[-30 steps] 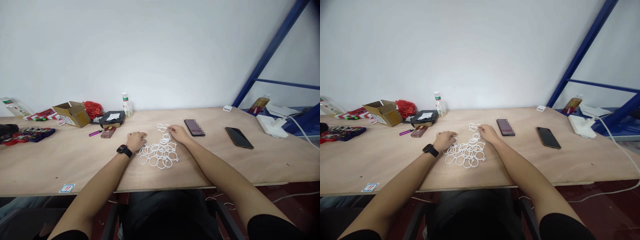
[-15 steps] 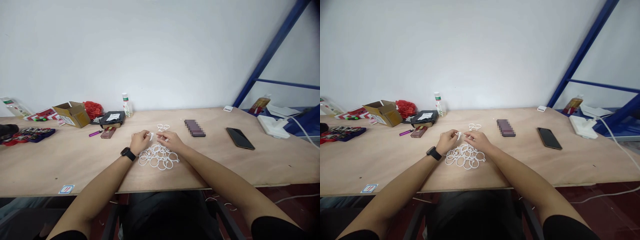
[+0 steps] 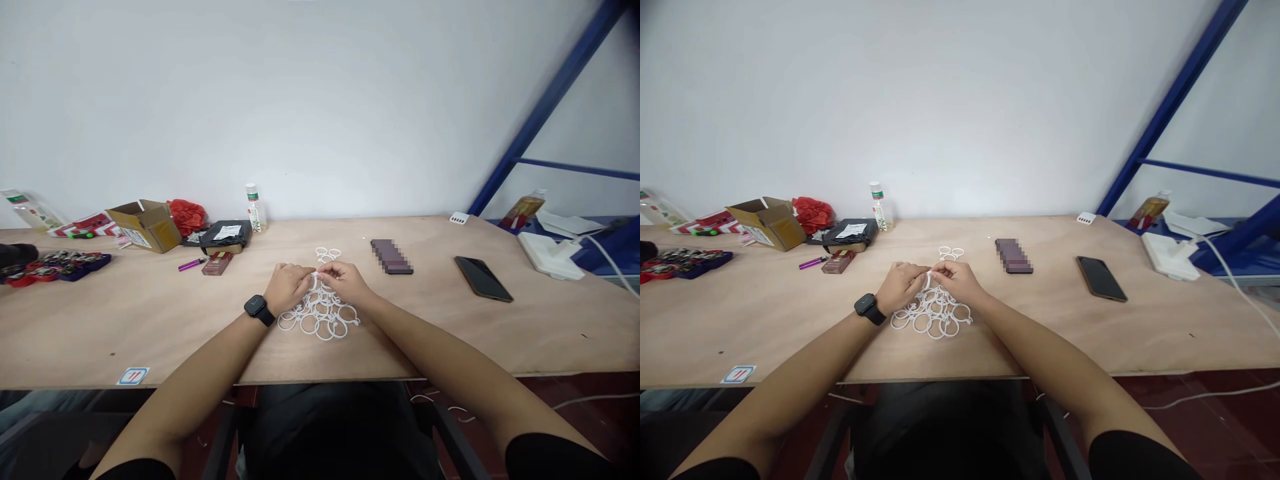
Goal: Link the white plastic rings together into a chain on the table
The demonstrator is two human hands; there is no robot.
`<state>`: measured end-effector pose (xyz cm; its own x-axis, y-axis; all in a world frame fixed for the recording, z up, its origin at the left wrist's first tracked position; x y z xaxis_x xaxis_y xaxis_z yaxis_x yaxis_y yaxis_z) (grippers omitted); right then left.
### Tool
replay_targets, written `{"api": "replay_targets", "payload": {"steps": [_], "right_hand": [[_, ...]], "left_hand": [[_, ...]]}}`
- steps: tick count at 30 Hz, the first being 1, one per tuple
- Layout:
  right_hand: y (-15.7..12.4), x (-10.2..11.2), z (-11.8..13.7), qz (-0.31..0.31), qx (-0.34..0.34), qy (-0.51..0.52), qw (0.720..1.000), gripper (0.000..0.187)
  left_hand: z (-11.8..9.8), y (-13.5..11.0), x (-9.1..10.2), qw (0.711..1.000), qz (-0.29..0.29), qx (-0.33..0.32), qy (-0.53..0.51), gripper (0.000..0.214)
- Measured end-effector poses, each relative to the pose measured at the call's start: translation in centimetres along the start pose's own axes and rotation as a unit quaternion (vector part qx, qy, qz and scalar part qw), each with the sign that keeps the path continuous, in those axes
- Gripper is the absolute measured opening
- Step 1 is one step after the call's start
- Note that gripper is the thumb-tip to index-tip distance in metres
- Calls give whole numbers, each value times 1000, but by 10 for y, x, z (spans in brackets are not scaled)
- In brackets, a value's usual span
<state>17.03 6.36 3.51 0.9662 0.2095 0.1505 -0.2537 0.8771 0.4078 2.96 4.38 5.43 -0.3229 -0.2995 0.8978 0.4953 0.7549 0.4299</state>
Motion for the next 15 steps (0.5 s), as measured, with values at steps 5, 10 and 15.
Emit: {"api": "replay_targets", "payload": {"steps": [5,10,15], "right_hand": [[3,-4,-15,11,-82,129,988,31],[2,-11,-15,63,-115,181,975,35],[1,-17,-20,94,-136,200,966,39]], "left_hand": [[-4,-1,6,999,-28,-38,-14,34],[-10,-2,5,996,-26,-78,-28,41],[-15,-2,8,995,-42,-91,-18,41]]}}
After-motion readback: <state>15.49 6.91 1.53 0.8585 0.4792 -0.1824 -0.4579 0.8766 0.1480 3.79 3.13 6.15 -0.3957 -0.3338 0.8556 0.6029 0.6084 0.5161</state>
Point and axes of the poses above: each hand's wrist, its own y-axis towards the middle knuckle, its own x-axis out of the back of the hand, z = x × y, the point moved 7 cm from there along y, towards the middle knuckle, and after that the axes turned 12 degrees about y, right-handed, at the moved point
